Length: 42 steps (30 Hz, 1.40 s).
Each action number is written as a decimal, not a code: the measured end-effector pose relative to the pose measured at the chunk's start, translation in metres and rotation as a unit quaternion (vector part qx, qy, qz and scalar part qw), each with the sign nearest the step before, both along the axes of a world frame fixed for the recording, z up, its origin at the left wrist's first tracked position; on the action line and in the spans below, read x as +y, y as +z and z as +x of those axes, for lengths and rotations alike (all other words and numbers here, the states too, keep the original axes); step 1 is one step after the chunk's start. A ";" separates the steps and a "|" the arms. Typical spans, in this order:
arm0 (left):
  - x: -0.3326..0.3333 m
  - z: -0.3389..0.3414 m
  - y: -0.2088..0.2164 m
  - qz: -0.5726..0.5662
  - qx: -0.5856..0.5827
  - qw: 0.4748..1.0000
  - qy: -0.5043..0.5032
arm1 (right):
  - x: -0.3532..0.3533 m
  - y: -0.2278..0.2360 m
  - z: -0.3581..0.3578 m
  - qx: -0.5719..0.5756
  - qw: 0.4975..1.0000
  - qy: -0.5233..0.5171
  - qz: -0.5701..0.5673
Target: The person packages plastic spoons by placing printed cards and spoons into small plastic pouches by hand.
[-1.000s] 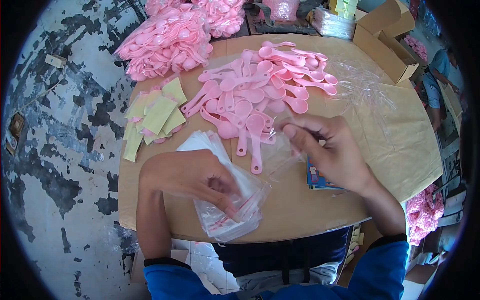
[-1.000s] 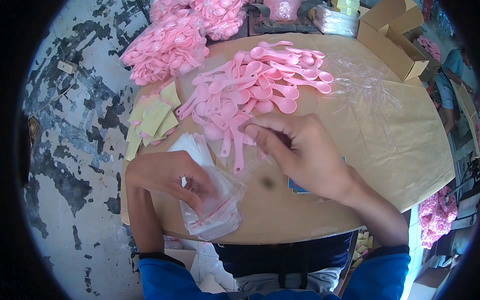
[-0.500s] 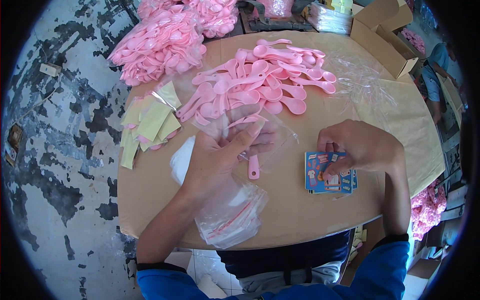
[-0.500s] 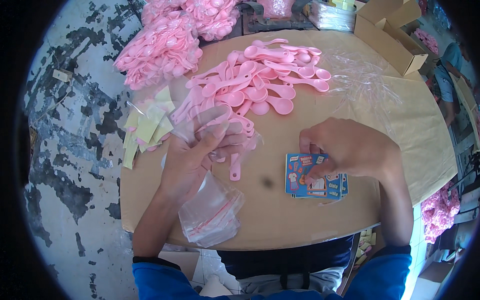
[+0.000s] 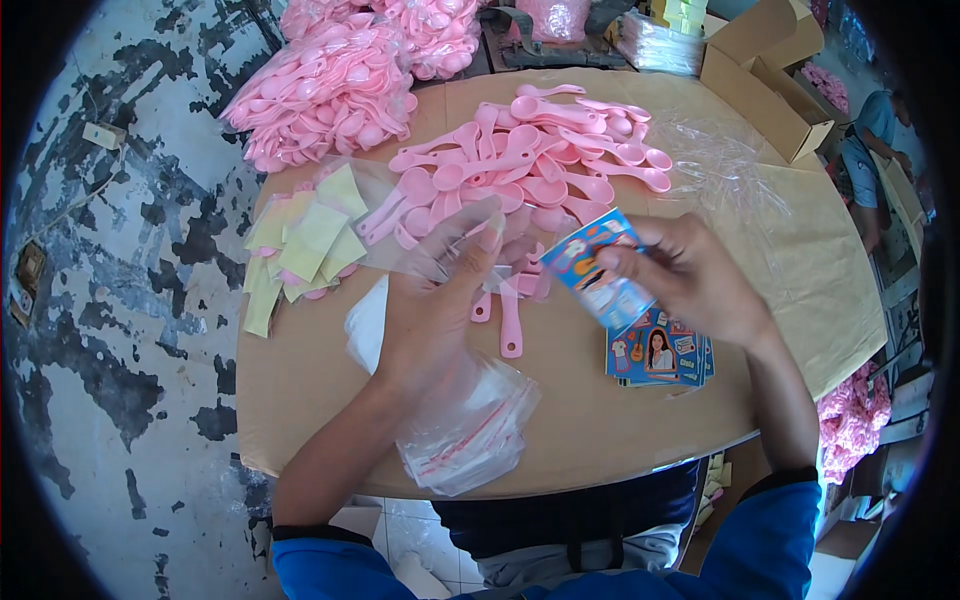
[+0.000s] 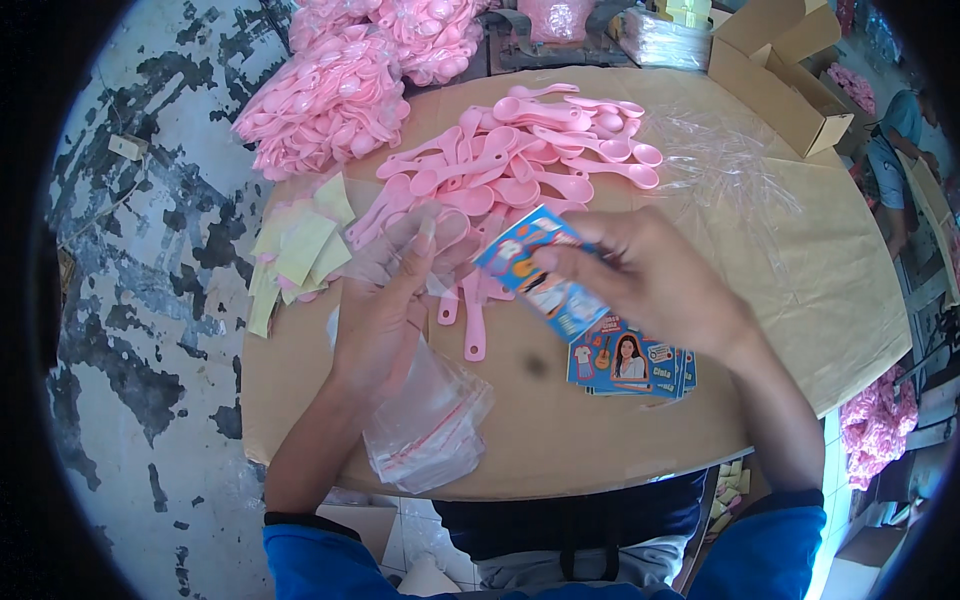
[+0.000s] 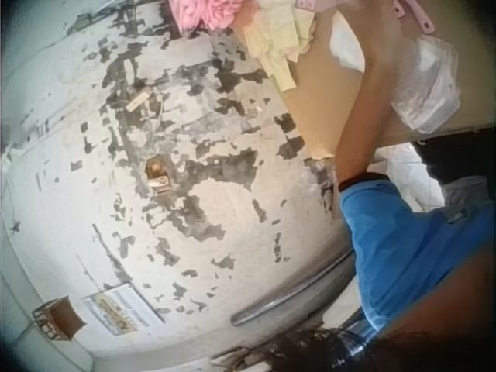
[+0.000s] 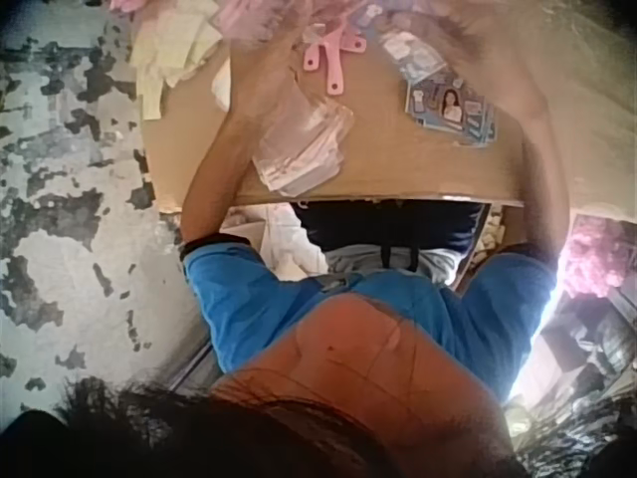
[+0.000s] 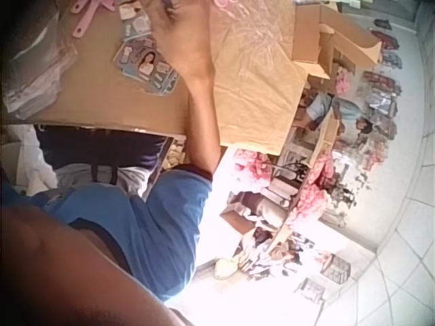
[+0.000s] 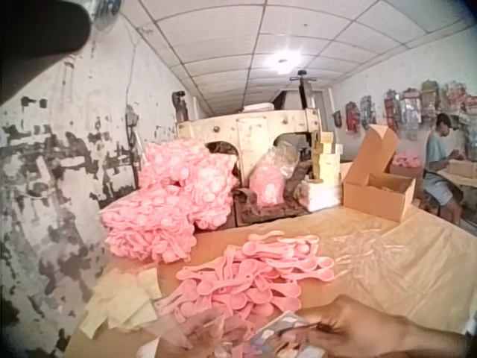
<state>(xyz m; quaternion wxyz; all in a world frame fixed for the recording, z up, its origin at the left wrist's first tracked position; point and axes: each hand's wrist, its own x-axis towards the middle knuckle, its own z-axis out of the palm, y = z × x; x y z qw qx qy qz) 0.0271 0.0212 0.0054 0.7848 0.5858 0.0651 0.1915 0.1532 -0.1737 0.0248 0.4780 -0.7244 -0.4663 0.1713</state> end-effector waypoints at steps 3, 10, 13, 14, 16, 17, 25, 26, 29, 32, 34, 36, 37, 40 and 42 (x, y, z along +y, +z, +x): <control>-0.005 -0.002 0.000 -0.011 0.009 1.000 -0.028 | 0.010 -0.006 -0.020 0.054 0.998 -0.015 0.039; -0.009 -0.007 -0.002 0.106 0.036 0.992 -0.065 | 0.014 -0.003 -0.033 0.053 0.998 0.017 -0.006; -0.005 -0.006 -0.002 0.144 0.069 0.985 -0.068 | 0.015 -0.005 -0.032 0.067 0.997 0.021 -0.014; -0.001 -0.005 0.000 0.110 0.058 0.991 -0.042 | 0.014 -0.006 -0.032 0.044 0.998 0.028 0.020; -0.001 -0.005 0.004 0.053 0.046 0.998 0.002 | 0.011 -0.013 -0.028 0.063 0.998 0.027 0.003; -0.002 -0.005 0.002 0.052 0.046 0.998 0.000 | 0.011 -0.016 -0.026 0.083 0.996 0.027 -0.015; -0.018 -0.012 0.004 0.121 -0.015 0.986 -0.113 | 0.017 -0.022 -0.031 0.165 0.984 0.014 0.062; -0.019 -0.011 0.005 0.129 -0.083 0.982 -0.112 | 0.017 -0.022 -0.030 0.175 0.984 0.010 0.038; -0.008 -0.011 0.007 -0.083 -0.050 0.989 -0.108 | 0.019 -0.010 -0.040 0.210 0.976 -0.005 0.049; -0.001 -0.011 0.003 -0.072 -0.036 0.994 -0.070 | 0.021 -0.019 -0.039 0.177 0.979 0.000 0.104; -0.001 -0.014 0.003 -0.067 -0.028 0.996 -0.048 | 0.020 -0.013 -0.037 0.194 0.980 -0.005 0.055; -0.006 -0.018 0.006 0.079 -0.036 0.993 -0.081 | 0.019 -0.011 -0.038 0.208 0.978 -0.012 0.004; -0.008 -0.019 0.007 0.078 -0.037 0.993 -0.079 | 0.020 -0.012 -0.041 0.208 0.977 -0.015 0.044; -0.009 -0.024 0.018 -0.003 0.032 0.992 -0.120 | 0.026 -0.014 -0.042 0.223 0.968 0.000 0.117; -0.006 -0.022 0.016 0.057 0.037 0.990 -0.123 | 0.028 -0.018 -0.041 0.238 0.960 0.019 0.149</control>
